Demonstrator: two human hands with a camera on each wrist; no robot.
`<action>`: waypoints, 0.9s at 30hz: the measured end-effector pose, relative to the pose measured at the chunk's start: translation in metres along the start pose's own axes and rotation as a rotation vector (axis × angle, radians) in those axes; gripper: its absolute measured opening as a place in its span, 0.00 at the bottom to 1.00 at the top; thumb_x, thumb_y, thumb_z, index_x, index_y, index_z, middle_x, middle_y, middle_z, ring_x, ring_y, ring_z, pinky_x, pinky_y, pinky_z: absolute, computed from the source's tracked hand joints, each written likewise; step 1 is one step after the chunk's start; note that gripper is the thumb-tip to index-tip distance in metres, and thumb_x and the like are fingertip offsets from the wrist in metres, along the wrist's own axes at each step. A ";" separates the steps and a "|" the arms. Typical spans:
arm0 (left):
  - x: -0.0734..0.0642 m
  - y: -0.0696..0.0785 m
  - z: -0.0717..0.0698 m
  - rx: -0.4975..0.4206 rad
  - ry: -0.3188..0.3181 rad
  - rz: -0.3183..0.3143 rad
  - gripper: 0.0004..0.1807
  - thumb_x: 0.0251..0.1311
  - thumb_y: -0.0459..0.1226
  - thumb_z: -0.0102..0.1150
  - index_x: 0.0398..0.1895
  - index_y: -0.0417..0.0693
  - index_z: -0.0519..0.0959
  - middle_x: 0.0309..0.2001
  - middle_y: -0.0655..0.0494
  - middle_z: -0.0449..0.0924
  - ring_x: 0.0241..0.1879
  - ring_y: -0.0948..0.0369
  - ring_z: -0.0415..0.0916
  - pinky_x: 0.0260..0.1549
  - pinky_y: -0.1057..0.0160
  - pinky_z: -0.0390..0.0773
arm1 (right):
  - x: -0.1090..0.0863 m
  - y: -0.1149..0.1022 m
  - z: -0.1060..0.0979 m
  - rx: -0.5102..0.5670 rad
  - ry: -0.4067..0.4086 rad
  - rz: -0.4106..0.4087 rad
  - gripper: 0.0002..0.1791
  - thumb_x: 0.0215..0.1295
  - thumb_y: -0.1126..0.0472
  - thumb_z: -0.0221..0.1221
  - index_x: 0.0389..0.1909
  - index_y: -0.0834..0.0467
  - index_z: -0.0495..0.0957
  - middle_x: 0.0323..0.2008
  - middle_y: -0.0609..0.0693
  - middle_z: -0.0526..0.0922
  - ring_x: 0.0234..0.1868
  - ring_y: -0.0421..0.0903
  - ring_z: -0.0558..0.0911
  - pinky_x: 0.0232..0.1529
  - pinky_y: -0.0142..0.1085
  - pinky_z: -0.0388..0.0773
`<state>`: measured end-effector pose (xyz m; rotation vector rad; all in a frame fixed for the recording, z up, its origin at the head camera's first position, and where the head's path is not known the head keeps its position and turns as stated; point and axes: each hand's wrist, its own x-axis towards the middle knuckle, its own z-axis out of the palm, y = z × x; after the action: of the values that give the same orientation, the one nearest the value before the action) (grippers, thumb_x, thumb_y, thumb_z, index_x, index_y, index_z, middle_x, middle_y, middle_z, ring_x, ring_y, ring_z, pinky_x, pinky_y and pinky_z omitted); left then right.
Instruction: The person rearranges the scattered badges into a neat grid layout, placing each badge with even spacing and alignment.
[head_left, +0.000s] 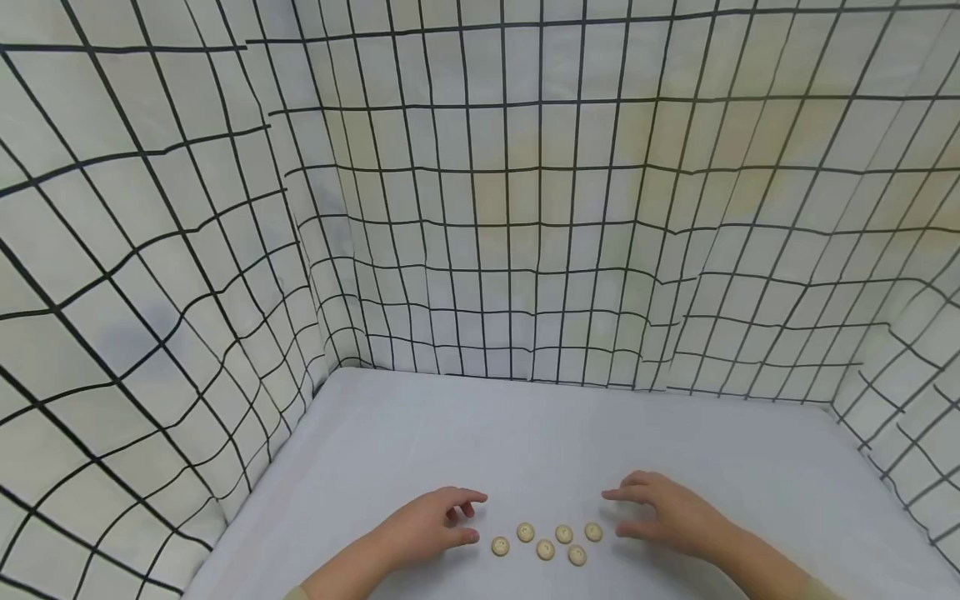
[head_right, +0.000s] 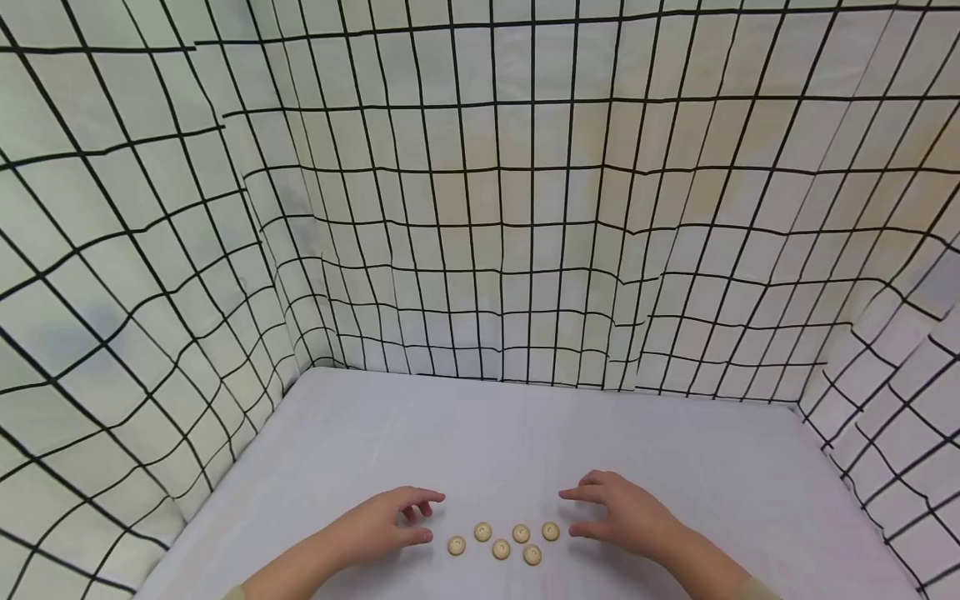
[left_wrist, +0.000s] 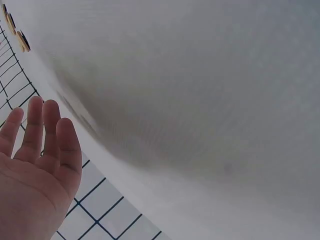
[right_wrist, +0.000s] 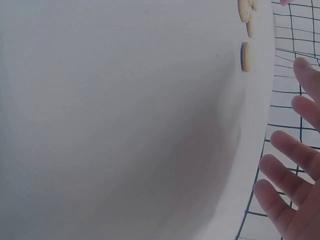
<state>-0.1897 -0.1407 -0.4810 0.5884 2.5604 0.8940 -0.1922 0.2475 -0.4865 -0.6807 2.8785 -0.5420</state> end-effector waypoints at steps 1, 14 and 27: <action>0.000 0.000 0.000 -0.004 -0.001 0.002 0.28 0.59 0.48 0.69 0.62 0.57 0.77 0.43 0.67 0.77 0.41 0.64 0.72 0.40 0.59 0.74 | 0.001 0.000 0.000 0.002 -0.001 -0.004 0.27 0.54 0.33 0.65 0.54 0.37 0.83 0.47 0.37 0.77 0.48 0.41 0.77 0.49 0.46 0.77; 0.008 -0.003 0.009 0.013 -0.048 0.045 0.18 0.59 0.46 0.69 0.53 0.62 0.84 0.36 0.70 0.74 0.31 0.70 0.68 0.33 0.66 0.70 | 0.008 -0.002 0.009 0.073 -0.096 -0.010 0.22 0.53 0.37 0.68 0.49 0.36 0.85 0.41 0.32 0.77 0.43 0.36 0.76 0.43 0.39 0.77; 0.017 0.002 0.013 0.086 -0.054 0.076 0.17 0.55 0.43 0.72 0.50 0.62 0.85 0.32 0.70 0.71 0.30 0.71 0.66 0.33 0.68 0.69 | 0.019 -0.004 0.011 0.011 -0.092 -0.165 0.21 0.55 0.40 0.68 0.50 0.39 0.85 0.40 0.31 0.76 0.42 0.32 0.74 0.44 0.36 0.76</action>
<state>-0.1971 -0.1245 -0.4923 0.7297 2.5529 0.7853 -0.2057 0.2323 -0.4959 -0.9219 2.7479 -0.5312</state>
